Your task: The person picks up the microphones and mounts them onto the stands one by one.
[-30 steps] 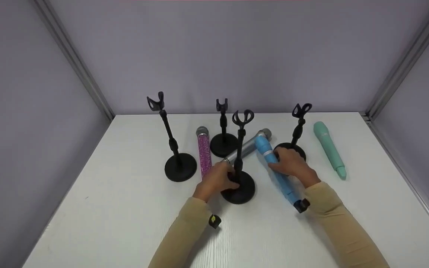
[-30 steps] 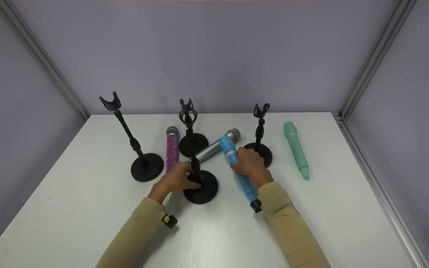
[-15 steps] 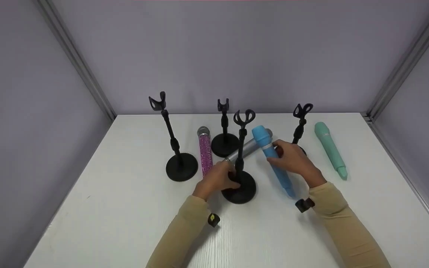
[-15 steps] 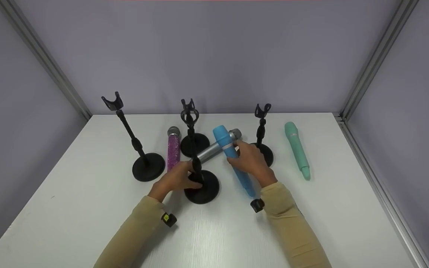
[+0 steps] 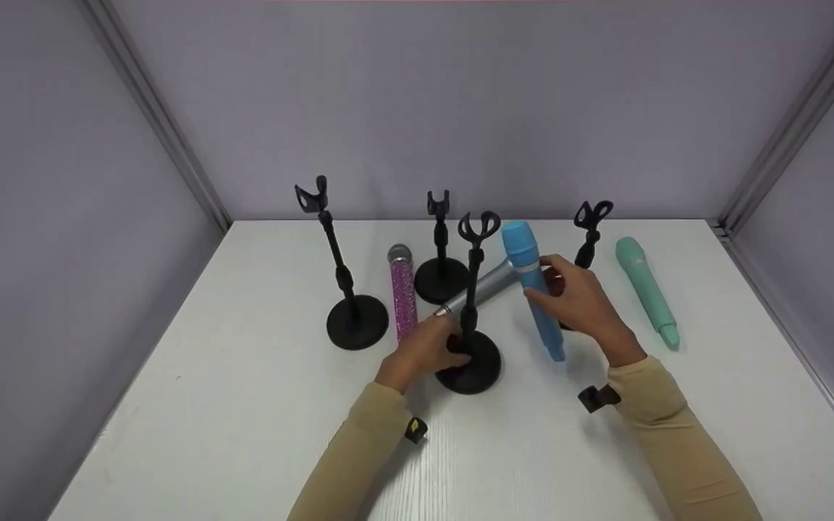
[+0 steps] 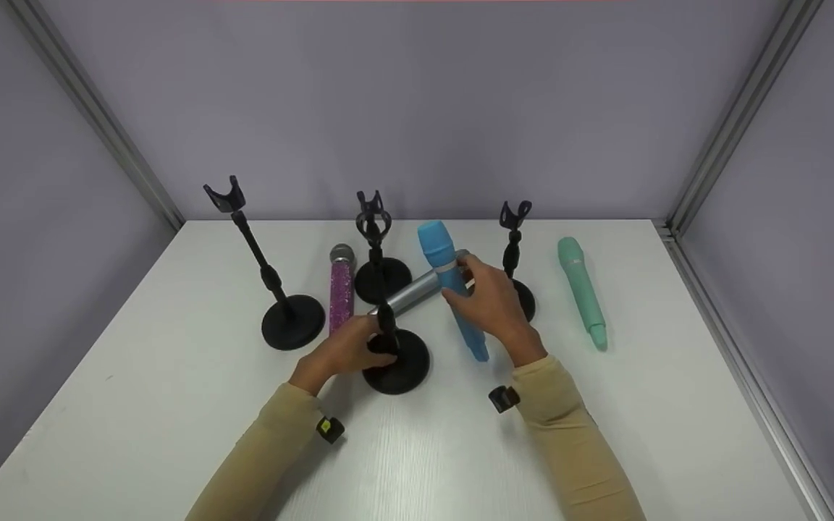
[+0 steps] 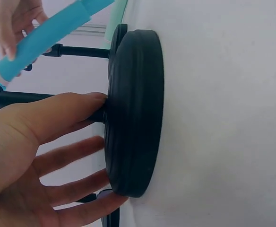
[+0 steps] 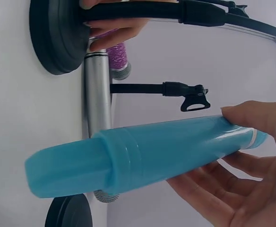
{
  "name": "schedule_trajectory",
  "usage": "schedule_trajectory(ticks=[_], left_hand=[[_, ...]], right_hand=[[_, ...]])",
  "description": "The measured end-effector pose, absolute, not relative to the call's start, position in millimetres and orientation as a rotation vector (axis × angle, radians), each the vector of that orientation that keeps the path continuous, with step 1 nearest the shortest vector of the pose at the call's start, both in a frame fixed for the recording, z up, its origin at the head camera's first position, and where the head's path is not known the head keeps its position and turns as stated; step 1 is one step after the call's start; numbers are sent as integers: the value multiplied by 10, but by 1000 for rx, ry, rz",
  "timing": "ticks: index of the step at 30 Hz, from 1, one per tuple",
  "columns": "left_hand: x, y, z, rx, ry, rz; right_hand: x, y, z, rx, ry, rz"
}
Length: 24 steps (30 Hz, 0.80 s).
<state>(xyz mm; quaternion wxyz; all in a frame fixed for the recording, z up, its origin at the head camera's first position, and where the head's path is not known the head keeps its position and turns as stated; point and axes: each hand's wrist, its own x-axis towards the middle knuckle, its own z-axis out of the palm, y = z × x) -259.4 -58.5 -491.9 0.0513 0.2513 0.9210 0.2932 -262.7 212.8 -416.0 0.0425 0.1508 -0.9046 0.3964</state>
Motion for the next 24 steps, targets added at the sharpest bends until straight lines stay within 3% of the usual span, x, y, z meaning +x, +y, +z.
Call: schedule_trajectory(ticks=[24], left_hand=[[-2603, -611, -4962, 779, 2785, 987]], right_hand=[[-2626, 1965, -3618, 508, -2573, 1323]])
